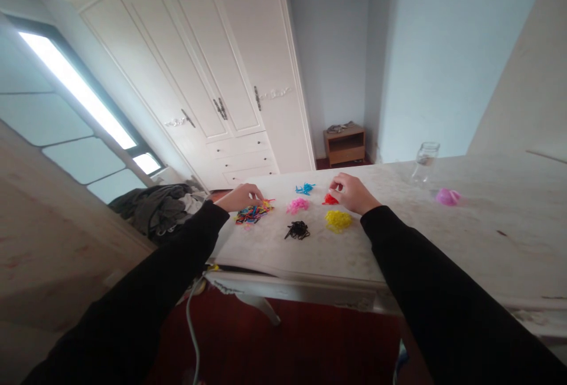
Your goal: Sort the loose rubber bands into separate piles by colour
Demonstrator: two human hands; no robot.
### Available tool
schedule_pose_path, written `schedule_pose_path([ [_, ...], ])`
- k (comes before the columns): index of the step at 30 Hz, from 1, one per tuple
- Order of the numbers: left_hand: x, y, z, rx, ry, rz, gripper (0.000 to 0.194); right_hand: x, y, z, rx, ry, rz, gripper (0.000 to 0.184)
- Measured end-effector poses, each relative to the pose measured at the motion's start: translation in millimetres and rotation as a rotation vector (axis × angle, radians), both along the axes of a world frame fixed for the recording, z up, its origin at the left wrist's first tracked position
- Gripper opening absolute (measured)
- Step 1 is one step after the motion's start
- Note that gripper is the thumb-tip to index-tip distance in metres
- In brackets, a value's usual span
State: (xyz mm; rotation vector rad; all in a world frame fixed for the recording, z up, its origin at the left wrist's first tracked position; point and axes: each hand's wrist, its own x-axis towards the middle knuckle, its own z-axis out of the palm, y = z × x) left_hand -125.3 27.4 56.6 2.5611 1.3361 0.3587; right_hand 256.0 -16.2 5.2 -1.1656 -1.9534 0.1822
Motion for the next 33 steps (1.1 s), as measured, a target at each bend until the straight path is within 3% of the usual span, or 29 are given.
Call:
schedule_pose_path([
  [8, -12, -2, 7.7, -0.044, -0.091, 0.046, 0.029, 0, 0, 1.0, -0.017, -0.025, -0.006, 0.007],
  [14, -18, 3, 3.4, -0.095, -0.121, 0.089, 0.026, 0, -1, 0.5, -0.025, -0.045, -0.006, 0.007],
  [24, -18, 4, -7.4, -0.335, -0.435, 0.151, 0.037, 0, -2, 1.9, -0.055, -0.049, -0.006, 0.008],
  [33, -16, -4, -8.8, -0.366, -0.454, 0.174, 0.037, 0, -2, 1.3, -0.056, -0.06, 0.002, 0.009],
])
